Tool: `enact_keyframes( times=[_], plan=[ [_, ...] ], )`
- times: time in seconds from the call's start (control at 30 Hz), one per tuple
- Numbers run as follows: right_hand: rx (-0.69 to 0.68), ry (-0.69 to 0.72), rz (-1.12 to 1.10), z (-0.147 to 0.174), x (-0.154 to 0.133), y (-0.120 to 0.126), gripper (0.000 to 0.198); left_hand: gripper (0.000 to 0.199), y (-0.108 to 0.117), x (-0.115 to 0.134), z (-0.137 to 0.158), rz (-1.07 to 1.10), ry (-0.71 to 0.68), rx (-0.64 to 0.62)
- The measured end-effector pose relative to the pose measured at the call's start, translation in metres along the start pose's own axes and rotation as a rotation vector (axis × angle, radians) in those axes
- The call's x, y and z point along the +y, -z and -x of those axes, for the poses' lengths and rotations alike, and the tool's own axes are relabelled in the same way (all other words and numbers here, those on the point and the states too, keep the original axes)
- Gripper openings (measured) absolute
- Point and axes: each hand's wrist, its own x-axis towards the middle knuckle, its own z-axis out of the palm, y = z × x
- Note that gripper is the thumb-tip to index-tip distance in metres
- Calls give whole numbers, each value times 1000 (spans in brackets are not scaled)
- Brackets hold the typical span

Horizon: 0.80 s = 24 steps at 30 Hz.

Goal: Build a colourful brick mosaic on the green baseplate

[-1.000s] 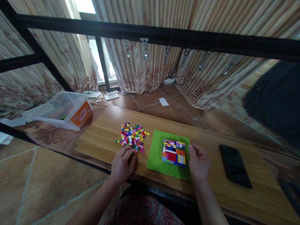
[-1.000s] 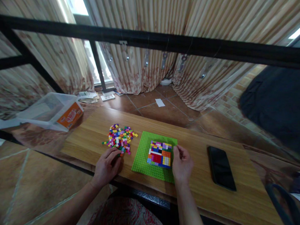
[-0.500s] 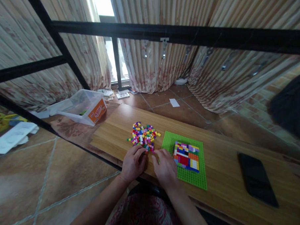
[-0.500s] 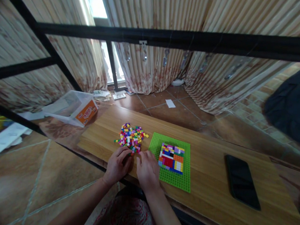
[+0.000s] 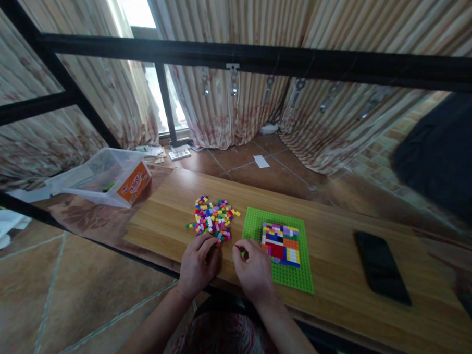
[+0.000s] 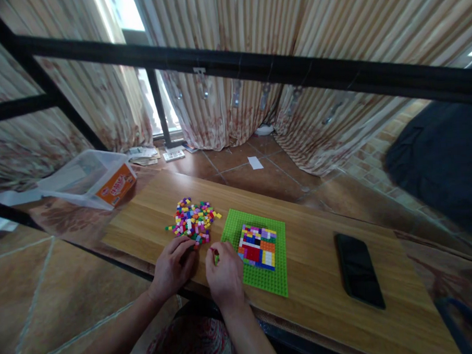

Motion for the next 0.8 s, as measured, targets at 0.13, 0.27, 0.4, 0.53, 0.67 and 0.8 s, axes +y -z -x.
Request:
enact_keyframes(
  times=[0.13, 0.27, 0.4, 0.53, 0.67, 0.8],
  plan=[
    [117, -125, -288, 9, 12, 32, 17, 19, 1, 0, -1, -19, -4, 10],
    [292, -315, -437, 13, 50, 61, 23, 19, 1, -1, -1, -36, -16, -2],
    [391, -437, -520, 11, 88, 80, 32, 21, 0, -2, 0, -52, -13, -3],
    [411, -435, -517, 5, 104, 87, 34, 21, 0, -3, 0, -53, -10, -2],
    [393, -382, -457, -5, 110, 86, 33, 21, 0, -3, 0, -57, -16, 1],
    [390, -353, -477, -13, 119, 81, 30, 21, 0, -3, 0, -64, -8, -3]
  ],
)
